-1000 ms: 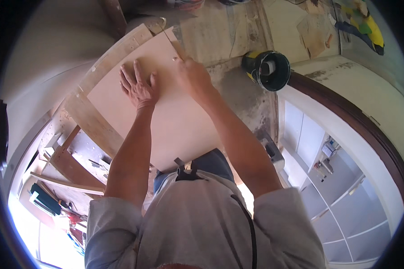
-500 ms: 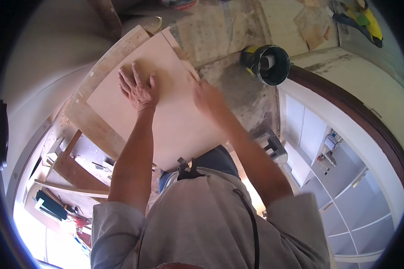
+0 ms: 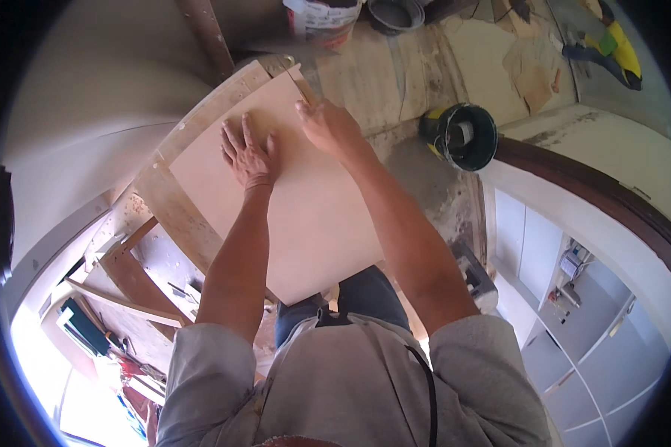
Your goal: The person cuts a small piece of wood with a hand saw and later holds up pieces of wood at a workbench.
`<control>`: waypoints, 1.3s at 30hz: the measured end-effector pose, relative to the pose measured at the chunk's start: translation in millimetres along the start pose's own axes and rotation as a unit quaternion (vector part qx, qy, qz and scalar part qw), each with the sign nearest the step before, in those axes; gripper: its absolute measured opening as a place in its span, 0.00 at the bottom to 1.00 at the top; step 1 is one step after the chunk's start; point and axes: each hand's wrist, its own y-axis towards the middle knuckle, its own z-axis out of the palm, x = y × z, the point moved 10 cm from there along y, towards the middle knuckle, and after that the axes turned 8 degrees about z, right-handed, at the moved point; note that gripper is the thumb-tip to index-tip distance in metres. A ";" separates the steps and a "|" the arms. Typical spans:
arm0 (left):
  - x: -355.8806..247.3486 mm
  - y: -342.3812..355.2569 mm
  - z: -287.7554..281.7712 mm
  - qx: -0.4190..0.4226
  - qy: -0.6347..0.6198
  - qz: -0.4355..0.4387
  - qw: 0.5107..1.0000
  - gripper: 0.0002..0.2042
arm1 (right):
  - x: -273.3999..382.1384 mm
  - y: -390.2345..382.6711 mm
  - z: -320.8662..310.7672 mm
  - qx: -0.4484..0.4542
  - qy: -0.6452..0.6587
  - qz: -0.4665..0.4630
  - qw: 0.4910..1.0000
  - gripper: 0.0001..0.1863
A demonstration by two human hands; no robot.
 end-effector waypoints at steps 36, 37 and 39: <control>257.4 -756.9 -382.3 -0.325 -0.287 -0.419 0.798 0.13 | -48.8 -296.5 299.4 0.273 -0.167 -0.082 0.944 0.18; 262.9 -793.6 -380.3 -0.343 -0.248 -0.456 0.783 0.12 | -12.2 -334.4 318.2 0.301 -0.176 -0.107 0.931 0.19; 277.8 -849.4 -367.4 -0.369 -0.209 -0.486 0.764 0.12 | 40.2 -372.9 345.3 0.304 -0.205 -0.161 0.916 0.18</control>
